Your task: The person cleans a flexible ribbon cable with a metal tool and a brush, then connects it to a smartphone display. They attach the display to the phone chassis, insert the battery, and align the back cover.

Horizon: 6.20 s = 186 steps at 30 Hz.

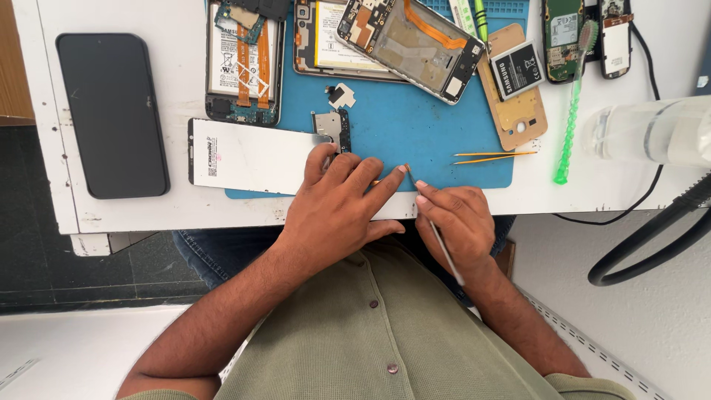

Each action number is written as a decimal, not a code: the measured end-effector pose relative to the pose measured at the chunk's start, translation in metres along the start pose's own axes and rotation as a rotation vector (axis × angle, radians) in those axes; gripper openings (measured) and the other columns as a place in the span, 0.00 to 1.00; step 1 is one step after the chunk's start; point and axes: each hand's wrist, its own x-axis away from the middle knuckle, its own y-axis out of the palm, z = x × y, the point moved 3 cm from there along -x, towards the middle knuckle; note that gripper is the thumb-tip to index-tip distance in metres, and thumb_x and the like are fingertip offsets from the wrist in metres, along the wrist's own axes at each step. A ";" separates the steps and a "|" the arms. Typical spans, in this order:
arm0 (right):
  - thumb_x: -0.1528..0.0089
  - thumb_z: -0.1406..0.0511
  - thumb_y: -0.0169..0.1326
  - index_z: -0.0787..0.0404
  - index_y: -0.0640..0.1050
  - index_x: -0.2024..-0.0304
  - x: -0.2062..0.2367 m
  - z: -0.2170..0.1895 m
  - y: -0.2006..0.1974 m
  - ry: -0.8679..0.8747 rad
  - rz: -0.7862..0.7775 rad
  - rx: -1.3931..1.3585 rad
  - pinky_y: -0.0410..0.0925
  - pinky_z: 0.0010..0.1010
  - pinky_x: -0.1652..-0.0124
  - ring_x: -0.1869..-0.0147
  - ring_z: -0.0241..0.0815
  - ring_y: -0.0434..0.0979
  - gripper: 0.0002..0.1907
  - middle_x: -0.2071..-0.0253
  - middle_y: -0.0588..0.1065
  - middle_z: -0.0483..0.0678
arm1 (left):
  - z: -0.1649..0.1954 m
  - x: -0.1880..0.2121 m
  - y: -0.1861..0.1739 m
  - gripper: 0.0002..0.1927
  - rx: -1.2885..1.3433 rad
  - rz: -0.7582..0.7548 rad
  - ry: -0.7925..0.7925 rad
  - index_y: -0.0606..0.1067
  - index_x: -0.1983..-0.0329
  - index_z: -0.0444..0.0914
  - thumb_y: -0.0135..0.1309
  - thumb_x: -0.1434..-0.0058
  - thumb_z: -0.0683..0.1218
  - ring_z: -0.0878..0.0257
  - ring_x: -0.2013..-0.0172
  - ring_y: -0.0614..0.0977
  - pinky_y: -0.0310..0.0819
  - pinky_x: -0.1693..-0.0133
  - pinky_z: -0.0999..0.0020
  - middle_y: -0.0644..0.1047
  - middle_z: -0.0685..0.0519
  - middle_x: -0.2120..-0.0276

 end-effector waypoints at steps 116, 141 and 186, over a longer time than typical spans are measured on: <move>0.44 0.76 0.65 0.65 0.81 0.57 -0.026 0.014 -0.022 -0.047 -0.207 -0.085 0.73 0.36 0.60 0.57 0.47 0.81 0.13 0.49 0.81 0.53 | -0.019 -0.005 0.003 0.22 -0.105 -0.055 0.248 0.77 0.40 0.45 0.53 0.30 0.61 0.62 0.36 0.70 0.42 0.27 0.45 0.75 0.58 0.38; 0.43 0.76 0.65 0.65 0.82 0.57 -0.015 0.022 -0.016 -0.059 -0.168 -0.105 0.74 0.33 0.59 0.57 0.44 0.83 0.12 0.49 0.81 0.54 | -0.019 -0.005 0.006 0.21 -0.119 -0.044 0.245 0.78 0.43 0.45 0.53 0.29 0.61 0.63 0.38 0.71 0.44 0.28 0.46 0.76 0.58 0.40; 0.42 0.78 0.65 0.66 0.82 0.57 -0.015 0.022 -0.013 -0.024 -0.124 -0.109 0.74 0.31 0.59 0.58 0.43 0.83 0.12 0.50 0.82 0.54 | -0.019 -0.006 0.006 0.20 -0.101 -0.024 0.240 0.78 0.43 0.45 0.53 0.29 0.60 0.63 0.39 0.71 0.44 0.28 0.46 0.76 0.58 0.40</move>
